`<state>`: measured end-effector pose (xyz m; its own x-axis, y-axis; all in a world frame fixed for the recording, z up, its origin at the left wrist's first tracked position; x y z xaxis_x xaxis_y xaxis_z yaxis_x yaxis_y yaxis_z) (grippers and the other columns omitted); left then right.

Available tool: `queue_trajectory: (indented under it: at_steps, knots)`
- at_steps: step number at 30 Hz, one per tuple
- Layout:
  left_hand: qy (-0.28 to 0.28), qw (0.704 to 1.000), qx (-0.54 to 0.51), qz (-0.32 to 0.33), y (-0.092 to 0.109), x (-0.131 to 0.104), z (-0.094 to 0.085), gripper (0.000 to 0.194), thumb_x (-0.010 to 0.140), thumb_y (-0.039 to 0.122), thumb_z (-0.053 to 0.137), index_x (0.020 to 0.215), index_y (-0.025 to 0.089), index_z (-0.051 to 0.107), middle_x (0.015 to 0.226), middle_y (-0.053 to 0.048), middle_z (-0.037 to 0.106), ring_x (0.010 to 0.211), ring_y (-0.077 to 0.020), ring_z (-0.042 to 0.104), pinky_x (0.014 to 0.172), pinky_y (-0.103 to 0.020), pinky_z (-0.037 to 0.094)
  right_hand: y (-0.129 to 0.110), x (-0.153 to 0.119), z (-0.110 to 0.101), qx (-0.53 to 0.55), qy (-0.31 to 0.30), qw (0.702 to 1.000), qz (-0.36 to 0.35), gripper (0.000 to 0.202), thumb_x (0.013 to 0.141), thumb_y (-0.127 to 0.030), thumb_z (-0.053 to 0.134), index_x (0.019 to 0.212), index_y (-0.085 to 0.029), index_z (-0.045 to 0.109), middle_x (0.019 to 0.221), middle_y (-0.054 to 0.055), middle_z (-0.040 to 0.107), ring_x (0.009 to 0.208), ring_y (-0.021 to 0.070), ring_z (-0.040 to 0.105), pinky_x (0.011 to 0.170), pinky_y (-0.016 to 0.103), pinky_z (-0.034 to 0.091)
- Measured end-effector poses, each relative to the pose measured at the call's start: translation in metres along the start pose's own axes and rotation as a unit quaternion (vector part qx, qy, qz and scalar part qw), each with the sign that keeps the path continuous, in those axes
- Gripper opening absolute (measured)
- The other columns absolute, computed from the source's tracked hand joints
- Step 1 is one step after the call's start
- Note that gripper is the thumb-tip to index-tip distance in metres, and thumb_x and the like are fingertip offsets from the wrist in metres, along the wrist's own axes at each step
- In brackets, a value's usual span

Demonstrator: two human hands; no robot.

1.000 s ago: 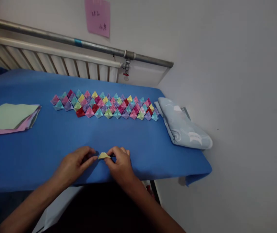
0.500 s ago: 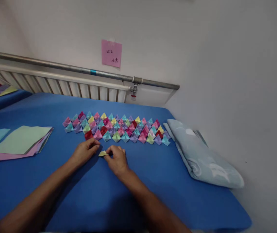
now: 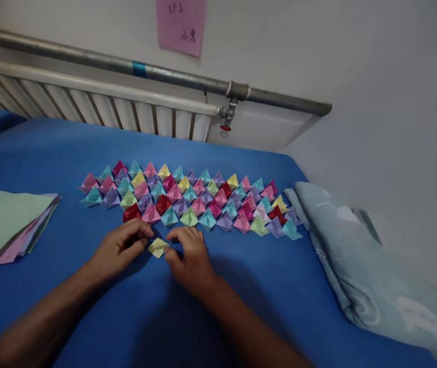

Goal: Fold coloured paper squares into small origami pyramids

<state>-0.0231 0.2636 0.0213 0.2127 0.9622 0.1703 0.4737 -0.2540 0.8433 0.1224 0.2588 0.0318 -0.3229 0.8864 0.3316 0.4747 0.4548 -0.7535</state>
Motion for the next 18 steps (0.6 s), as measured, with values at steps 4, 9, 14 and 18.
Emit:
queue_trajectory:
  at_steps: [4,9,14,18]
  knots:
    - [-0.016,0.998,0.042,0.031,0.014,-0.007,-0.003,0.011,0.081,0.018,0.050,0.085,0.019,0.060,0.083,-0.001,0.060,0.067,-0.0122,0.055,0.060,-0.024,0.043,-0.004,0.001,0.003,0.017,-0.022,1.000,-0.014,0.012,0.079,-0.017,0.059,0.090,-0.022,0.062,0.090,0.002,0.067,0.089,0.0191,0.059,0.081,0.035,0.039]
    - [-0.025,0.998,0.050,0.034,0.017,-0.008,0.003,0.005,0.082,0.022,0.057,0.084,0.020,0.060,0.082,0.000,0.059,0.063,-0.0106,0.054,0.056,-0.023,0.043,-0.005,0.001,0.011,-0.003,-0.047,0.999,-0.017,0.010,0.081,-0.016,0.063,0.088,-0.022,0.064,0.087,0.000,0.069,0.085,0.0172,0.060,0.077,0.034,0.036]
    - [-0.024,0.998,0.048,0.043,0.015,-0.008,0.009,0.006,0.085,0.025,0.058,0.083,0.021,0.061,0.080,0.000,0.060,0.070,-0.0121,0.057,0.059,-0.023,0.044,-0.005,0.001,0.015,-0.019,-0.066,0.998,-0.007,0.009,0.081,-0.015,0.065,0.084,-0.022,0.064,0.084,-0.002,0.069,0.082,0.0159,0.060,0.076,0.032,0.035]
    - [-0.025,0.997,0.043,0.063,0.019,-0.009,0.010,0.006,0.086,0.022,0.057,0.082,0.020,0.062,0.078,0.001,0.060,0.070,-0.0111,0.057,0.062,-0.022,0.045,-0.004,0.001,0.016,-0.035,-0.066,0.997,-0.002,0.010,0.080,-0.012,0.064,0.084,-0.021,0.063,0.082,-0.002,0.069,0.079,0.0154,0.059,0.074,0.032,0.033]
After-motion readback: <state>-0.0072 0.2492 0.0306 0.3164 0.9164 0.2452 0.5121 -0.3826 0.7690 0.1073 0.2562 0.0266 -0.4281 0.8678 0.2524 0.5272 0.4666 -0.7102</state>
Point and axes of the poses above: each hand's wrist, its own x-axis towards the middle knuckle, its own z-axis out of the palm, y = z × x, the point moved 9 cm from there along x, towards the middle knuckle
